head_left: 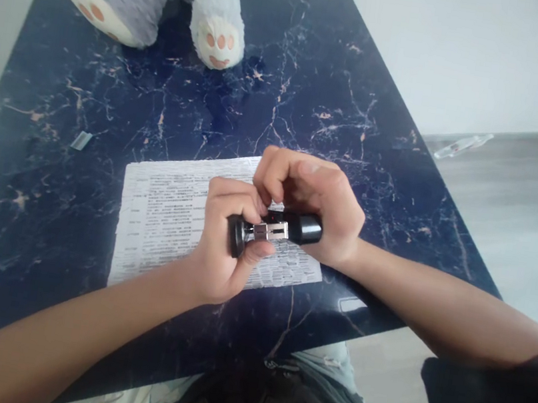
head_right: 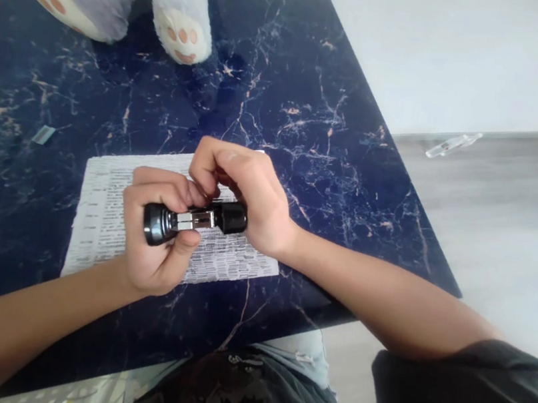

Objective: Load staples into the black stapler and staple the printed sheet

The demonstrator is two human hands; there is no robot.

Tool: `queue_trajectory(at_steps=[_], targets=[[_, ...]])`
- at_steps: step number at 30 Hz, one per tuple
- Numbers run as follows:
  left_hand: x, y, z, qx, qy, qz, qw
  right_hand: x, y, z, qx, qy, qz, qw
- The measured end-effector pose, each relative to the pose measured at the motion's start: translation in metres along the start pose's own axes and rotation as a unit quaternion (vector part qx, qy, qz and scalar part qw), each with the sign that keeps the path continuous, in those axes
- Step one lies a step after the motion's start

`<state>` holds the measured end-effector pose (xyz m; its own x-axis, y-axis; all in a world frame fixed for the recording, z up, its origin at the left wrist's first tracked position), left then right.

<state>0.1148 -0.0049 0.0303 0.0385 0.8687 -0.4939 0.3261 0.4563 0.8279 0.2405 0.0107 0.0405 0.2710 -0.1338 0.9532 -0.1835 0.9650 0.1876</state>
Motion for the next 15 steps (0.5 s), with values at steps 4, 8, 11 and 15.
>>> queue_trajectory(at_steps=[4,8,11,15], targets=[[-0.0019,-0.0007,-0.0009,0.004,-0.003,-0.003,1.000,-0.0002,-0.0047,0.0005,0.012,-0.011,-0.004,1.000],[-0.0029,-0.0013,-0.0028,0.008,-0.001,-0.003,1.000,0.0011,-0.0067,0.0019,0.035,-0.010,-0.038,0.999],[-0.0056,-0.0005,-0.0035,0.015,0.003,0.005,1.000,0.0029,-0.0065,0.0047,0.055,-0.002,-0.061,0.997],[-0.0080,0.0016,-0.0049,0.016,0.015,0.008,1.000,0.0058,-0.0048,0.0080,0.075,-0.010,-0.077,0.994]])
Point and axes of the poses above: each hand's wrist, its own y-axis towards the middle knuckle, its own z-axis out of the palm, x = y × z, the point moved 7 cm from there along y, towards the middle knuckle, and after that the axes turned 8 degrees about z, right-handed, at the moved point
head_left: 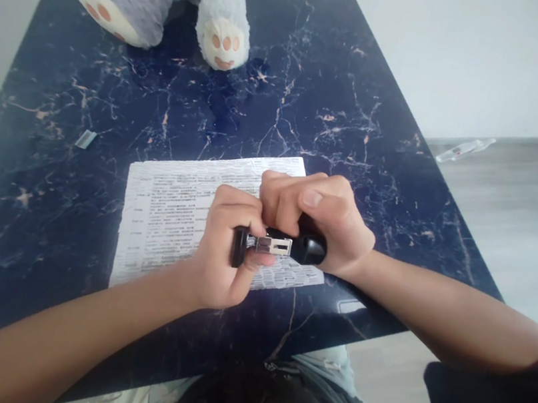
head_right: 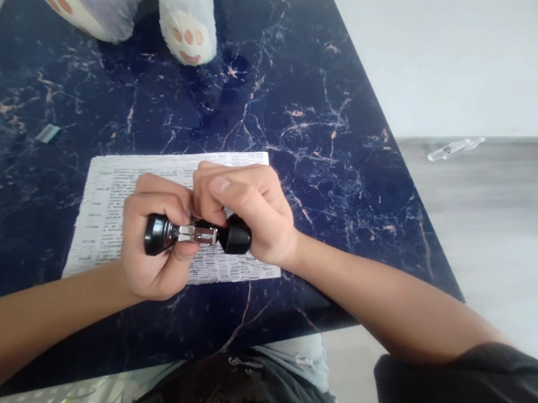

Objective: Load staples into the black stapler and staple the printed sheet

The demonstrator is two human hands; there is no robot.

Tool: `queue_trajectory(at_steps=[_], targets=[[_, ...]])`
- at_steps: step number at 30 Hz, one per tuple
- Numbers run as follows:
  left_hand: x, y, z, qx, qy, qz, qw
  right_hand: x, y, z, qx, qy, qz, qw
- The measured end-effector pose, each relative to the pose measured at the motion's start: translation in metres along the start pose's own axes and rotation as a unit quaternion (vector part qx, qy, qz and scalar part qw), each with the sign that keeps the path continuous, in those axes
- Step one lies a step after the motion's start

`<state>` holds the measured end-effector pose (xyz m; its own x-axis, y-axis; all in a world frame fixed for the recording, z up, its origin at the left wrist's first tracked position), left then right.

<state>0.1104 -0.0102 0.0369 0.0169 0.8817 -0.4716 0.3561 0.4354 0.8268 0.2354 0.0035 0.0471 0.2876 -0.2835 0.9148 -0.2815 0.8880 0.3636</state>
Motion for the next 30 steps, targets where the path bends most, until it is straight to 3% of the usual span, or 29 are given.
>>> queue_trajectory(at_steps=[5,12,25,27,30], targets=[[0.000,0.002,0.000,-0.004,0.001,0.010,1.000,0.001,0.001,0.002,0.003,-0.033,0.005,0.999],[-0.001,0.002,0.002,-0.016,0.009,0.013,1.000,0.001,-0.005,0.003,-0.075,-0.041,0.002,0.996],[-0.006,0.003,0.006,0.001,-0.010,0.014,1.000,0.000,-0.013,0.003,-0.126,-0.050,0.015,0.991],[-0.006,0.001,0.005,-0.009,-0.017,0.001,1.000,0.002,-0.013,0.001,-0.120,-0.040,0.014,0.992],[-0.004,0.000,0.003,-0.011,-0.052,-0.018,0.998,0.005,-0.006,-0.001,-0.064,-0.025,0.015,0.998]])
Point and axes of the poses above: each hand's wrist, its own y-axis towards the middle knuckle, its own z-axis out of the palm, x = y × z, the point moved 7 cm from there along y, towards the middle knuckle, and after that the axes turned 8 degrees about z, right-handed, at the moved point
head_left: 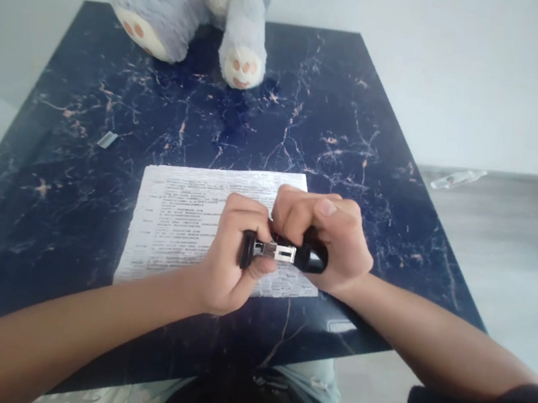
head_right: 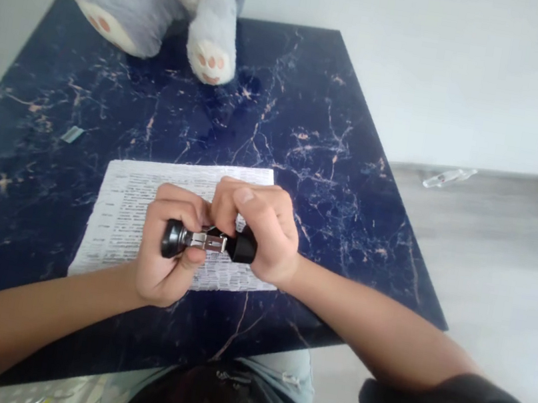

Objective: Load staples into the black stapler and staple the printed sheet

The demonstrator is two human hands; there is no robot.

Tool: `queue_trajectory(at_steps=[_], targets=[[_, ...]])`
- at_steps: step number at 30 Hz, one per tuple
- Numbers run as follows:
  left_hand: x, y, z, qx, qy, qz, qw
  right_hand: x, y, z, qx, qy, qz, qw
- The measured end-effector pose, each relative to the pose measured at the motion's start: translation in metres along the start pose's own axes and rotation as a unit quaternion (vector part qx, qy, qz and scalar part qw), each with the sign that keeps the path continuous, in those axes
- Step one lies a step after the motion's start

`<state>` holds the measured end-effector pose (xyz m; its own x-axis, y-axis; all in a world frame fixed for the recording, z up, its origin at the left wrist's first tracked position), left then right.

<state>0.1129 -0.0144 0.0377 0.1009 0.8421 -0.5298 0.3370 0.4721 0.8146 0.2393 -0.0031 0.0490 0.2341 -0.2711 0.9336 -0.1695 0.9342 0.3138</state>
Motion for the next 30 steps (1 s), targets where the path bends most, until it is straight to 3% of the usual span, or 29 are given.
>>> queue_trajectory(at_steps=[5,7,12,24,30], targets=[[0.012,-0.001,-0.013,-0.073,-0.039,-0.066,0.994,-0.002,0.015,0.002,0.145,-0.045,0.033,0.988],[0.015,-0.001,-0.017,-0.094,-0.042,-0.078,0.992,-0.003,0.017,0.002,0.176,-0.088,0.021,0.980],[0.024,-0.004,-0.015,-0.085,-0.057,-0.105,0.989,-0.006,0.017,-0.001,0.157,-0.190,-0.010,0.969],[0.026,-0.002,-0.016,-0.093,-0.073,-0.107,0.987,-0.001,0.015,-0.004,0.102,-0.214,-0.050,0.970],[0.032,-0.003,-0.014,-0.095,-0.108,-0.120,0.982,0.021,0.011,0.004,0.075,-0.368,-0.109,0.921]])
Point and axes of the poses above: each hand's wrist, its own y-axis towards the middle knuckle, its own z-axis out of the palm, x = y × z, the point moved 7 cm from there along y, towards the middle knuckle, and after that the axes turned 8 degrees about z, right-handed, at the moved point
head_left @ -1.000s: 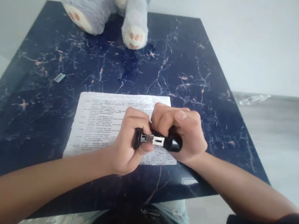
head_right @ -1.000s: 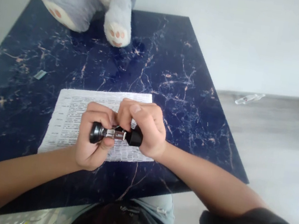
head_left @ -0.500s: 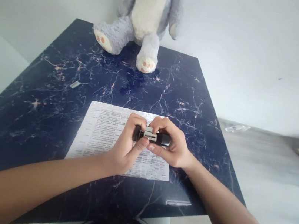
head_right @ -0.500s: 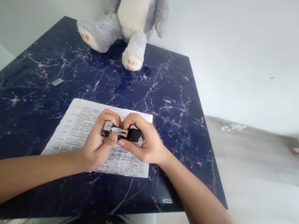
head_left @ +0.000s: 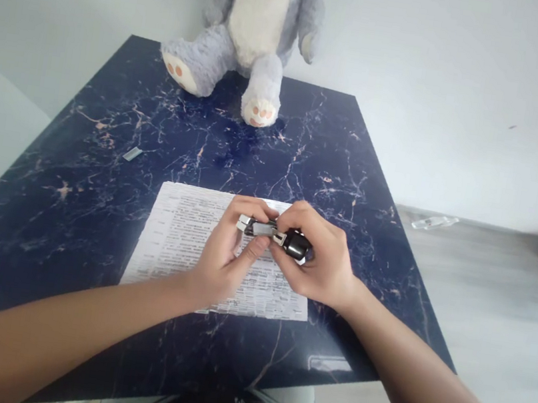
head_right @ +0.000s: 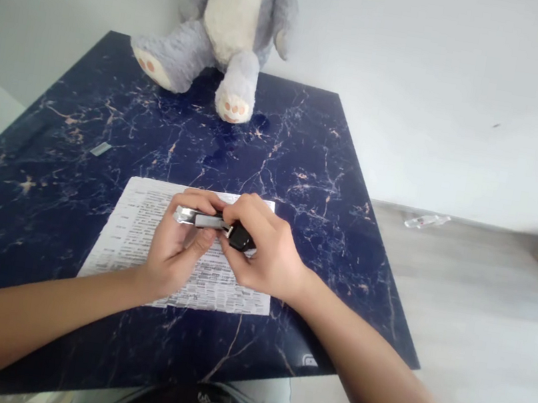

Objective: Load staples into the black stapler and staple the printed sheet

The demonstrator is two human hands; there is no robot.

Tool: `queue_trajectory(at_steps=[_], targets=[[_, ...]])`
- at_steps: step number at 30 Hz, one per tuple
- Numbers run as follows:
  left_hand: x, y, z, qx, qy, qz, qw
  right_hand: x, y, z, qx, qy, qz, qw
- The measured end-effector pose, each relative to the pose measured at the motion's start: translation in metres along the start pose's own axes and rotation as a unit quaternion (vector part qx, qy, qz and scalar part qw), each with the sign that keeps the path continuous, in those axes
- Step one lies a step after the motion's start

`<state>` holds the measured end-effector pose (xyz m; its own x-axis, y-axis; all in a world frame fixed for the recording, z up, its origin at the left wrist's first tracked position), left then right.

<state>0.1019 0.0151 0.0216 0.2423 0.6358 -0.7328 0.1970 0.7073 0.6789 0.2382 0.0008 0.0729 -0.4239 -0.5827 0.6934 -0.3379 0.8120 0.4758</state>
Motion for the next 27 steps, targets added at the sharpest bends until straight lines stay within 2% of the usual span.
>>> queue_trajectory(at_steps=[4,8,16,21,27], targets=[[0.004,0.003,-0.001,-0.008,0.026,-0.031,0.999,0.007,0.000,-0.004,0.005,-0.114,-0.002,0.993],[0.007,0.006,-0.001,-0.010,0.047,-0.043,0.998,0.004,0.000,-0.004,0.023,-0.170,0.009,0.985],[0.009,0.008,-0.005,-0.027,0.050,-0.064,0.996,-0.002,-0.001,0.000,0.030,-0.167,0.039,0.985],[0.020,0.004,-0.007,-0.021,0.043,-0.105,0.993,-0.006,-0.003,0.000,0.015,-0.147,0.039,0.988],[0.032,-0.002,-0.004,-0.015,0.016,-0.143,0.990,-0.005,-0.001,-0.001,0.012,-0.187,0.038,0.982]])
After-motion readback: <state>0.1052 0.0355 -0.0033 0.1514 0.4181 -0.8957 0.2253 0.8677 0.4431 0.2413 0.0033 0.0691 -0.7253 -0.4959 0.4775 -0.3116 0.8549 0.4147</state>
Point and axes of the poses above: each hand's wrist, its own y-axis towards the middle knuckle, its own z-axis out of the palm, x = y × z, the point moved 7 cm from there along y, towards the middle knuckle, and after that the axes turned 8 degrees about z, right-handed, at the moved point
